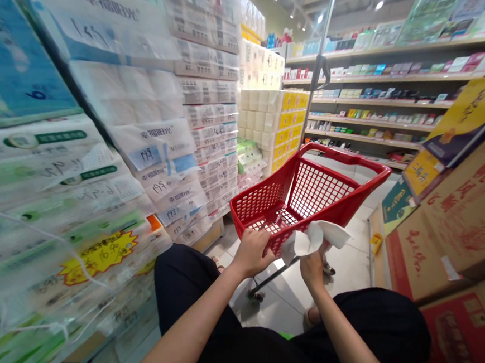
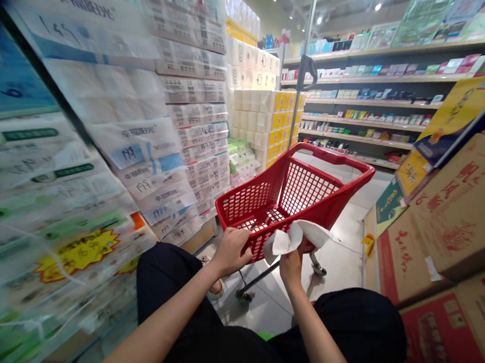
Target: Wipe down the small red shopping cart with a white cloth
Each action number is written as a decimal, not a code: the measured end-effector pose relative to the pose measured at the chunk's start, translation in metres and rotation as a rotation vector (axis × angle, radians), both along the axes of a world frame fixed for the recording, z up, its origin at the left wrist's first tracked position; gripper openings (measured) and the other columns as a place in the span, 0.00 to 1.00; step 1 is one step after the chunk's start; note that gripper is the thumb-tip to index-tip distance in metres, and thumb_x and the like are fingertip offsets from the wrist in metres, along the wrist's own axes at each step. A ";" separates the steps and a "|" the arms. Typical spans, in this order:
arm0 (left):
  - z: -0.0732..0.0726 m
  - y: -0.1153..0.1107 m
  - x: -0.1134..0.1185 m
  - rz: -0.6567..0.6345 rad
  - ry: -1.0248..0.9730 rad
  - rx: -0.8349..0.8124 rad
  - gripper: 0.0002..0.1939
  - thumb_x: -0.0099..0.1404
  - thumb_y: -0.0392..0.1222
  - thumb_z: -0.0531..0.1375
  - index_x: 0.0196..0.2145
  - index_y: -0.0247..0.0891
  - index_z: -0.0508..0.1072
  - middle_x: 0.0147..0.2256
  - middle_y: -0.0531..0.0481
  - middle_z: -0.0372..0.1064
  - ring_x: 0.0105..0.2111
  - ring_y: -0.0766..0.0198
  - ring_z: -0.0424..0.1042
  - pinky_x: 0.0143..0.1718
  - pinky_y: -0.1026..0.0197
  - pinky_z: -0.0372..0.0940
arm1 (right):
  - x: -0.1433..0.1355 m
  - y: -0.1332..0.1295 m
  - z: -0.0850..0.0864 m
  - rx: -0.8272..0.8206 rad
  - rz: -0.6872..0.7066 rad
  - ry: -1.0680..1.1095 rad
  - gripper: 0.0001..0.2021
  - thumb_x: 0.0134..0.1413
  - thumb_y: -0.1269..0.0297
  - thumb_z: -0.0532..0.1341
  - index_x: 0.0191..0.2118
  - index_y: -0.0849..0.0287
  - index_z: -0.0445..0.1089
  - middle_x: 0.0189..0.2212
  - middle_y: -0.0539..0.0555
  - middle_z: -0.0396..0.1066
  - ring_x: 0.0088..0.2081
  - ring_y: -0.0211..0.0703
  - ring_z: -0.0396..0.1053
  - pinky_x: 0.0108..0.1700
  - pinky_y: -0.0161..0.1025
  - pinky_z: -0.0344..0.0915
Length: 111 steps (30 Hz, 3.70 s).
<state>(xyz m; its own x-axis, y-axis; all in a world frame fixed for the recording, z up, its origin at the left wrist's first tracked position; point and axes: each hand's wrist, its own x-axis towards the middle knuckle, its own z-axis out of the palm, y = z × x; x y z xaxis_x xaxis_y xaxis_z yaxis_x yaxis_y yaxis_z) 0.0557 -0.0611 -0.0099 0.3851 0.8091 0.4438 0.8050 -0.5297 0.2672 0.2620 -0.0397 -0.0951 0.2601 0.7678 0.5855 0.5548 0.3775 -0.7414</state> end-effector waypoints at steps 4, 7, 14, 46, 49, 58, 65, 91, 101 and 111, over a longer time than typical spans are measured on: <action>0.001 -0.001 0.001 -0.006 -0.005 0.003 0.05 0.58 0.40 0.53 0.34 0.40 0.64 0.33 0.49 0.67 0.36 0.57 0.65 0.45 0.53 0.55 | 0.004 -0.010 0.003 -0.066 0.020 -0.010 0.19 0.58 0.61 0.50 0.53 0.59 0.67 0.47 0.61 0.70 0.53 0.52 0.65 0.56 0.52 0.62; 0.001 -0.002 0.001 -0.009 -0.004 -0.006 0.06 0.58 0.41 0.54 0.35 0.40 0.64 0.34 0.49 0.68 0.37 0.57 0.65 0.45 0.53 0.55 | 0.014 -0.017 0.012 -0.114 -0.003 -0.045 0.18 0.56 0.62 0.52 0.50 0.58 0.68 0.44 0.60 0.72 0.46 0.52 0.69 0.48 0.48 0.66; 0.001 -0.003 0.001 -0.020 0.006 0.001 0.07 0.57 0.40 0.54 0.35 0.40 0.65 0.35 0.48 0.68 0.38 0.57 0.66 0.45 0.53 0.55 | 0.034 -0.011 0.031 -0.043 -0.120 0.205 0.17 0.54 0.60 0.55 0.49 0.59 0.68 0.44 0.59 0.71 0.46 0.50 0.68 0.52 0.50 0.63; 0.003 -0.003 -0.001 -0.032 0.028 -0.028 0.08 0.56 0.41 0.56 0.36 0.41 0.64 0.36 0.48 0.68 0.39 0.55 0.66 0.46 0.53 0.55 | 0.020 -0.015 0.026 -0.010 -0.022 -0.458 0.32 0.52 0.74 0.51 0.64 0.49 0.56 0.61 0.57 0.57 0.62 0.53 0.56 0.57 0.51 0.64; 0.003 0.000 -0.002 -0.036 0.033 -0.032 0.08 0.56 0.41 0.56 0.36 0.41 0.64 0.35 0.48 0.68 0.38 0.55 0.66 0.46 0.53 0.55 | 0.025 -0.011 0.032 -0.055 -0.058 -0.469 0.32 0.50 0.74 0.52 0.62 0.46 0.59 0.57 0.54 0.61 0.58 0.51 0.61 0.52 0.46 0.68; 0.000 -0.002 -0.001 -0.033 0.023 0.003 0.07 0.56 0.39 0.55 0.34 0.40 0.63 0.34 0.48 0.67 0.37 0.56 0.66 0.45 0.53 0.55 | 0.008 -0.025 0.018 -0.038 -0.036 -0.447 0.35 0.50 0.74 0.51 0.66 0.50 0.53 0.60 0.56 0.60 0.59 0.53 0.60 0.54 0.49 0.68; 0.001 -0.004 -0.001 -0.028 0.028 -0.008 0.08 0.55 0.39 0.55 0.35 0.41 0.63 0.34 0.48 0.67 0.37 0.55 0.66 0.45 0.53 0.55 | 0.004 -0.035 0.005 -0.047 -0.038 -0.634 0.37 0.53 0.75 0.51 0.69 0.49 0.46 0.60 0.56 0.61 0.58 0.51 0.63 0.48 0.44 0.72; -0.002 -0.004 0.002 -0.009 0.038 0.010 0.10 0.54 0.39 0.57 0.36 0.40 0.64 0.35 0.47 0.67 0.38 0.55 0.65 0.47 0.53 0.55 | -0.019 -0.045 0.013 -0.127 0.033 -0.645 0.36 0.54 0.73 0.52 0.69 0.54 0.45 0.59 0.58 0.63 0.53 0.49 0.68 0.46 0.41 0.72; -0.002 -0.004 0.003 0.001 0.024 0.000 0.10 0.54 0.39 0.57 0.37 0.40 0.64 0.35 0.47 0.67 0.39 0.55 0.65 0.47 0.53 0.55 | -0.020 -0.041 0.024 -0.189 0.080 -0.558 0.33 0.56 0.70 0.52 0.68 0.52 0.50 0.61 0.57 0.60 0.56 0.49 0.66 0.46 0.42 0.72; 0.000 -0.008 0.003 0.006 0.038 0.018 0.10 0.54 0.39 0.56 0.36 0.40 0.63 0.34 0.48 0.66 0.38 0.56 0.65 0.47 0.53 0.56 | -0.030 -0.067 -0.005 -0.102 0.180 -0.591 0.38 0.54 0.75 0.49 0.70 0.51 0.43 0.63 0.55 0.58 0.60 0.45 0.62 0.53 0.42 0.69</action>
<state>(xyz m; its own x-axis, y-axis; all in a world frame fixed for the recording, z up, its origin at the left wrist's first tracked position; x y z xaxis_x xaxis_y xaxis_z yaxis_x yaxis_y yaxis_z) 0.0590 -0.0687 -0.0101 0.3974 0.8036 0.4431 0.8174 -0.5294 0.2271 0.2324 -0.1071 -0.1006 -0.2245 0.8290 0.5122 0.8163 0.4470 -0.3658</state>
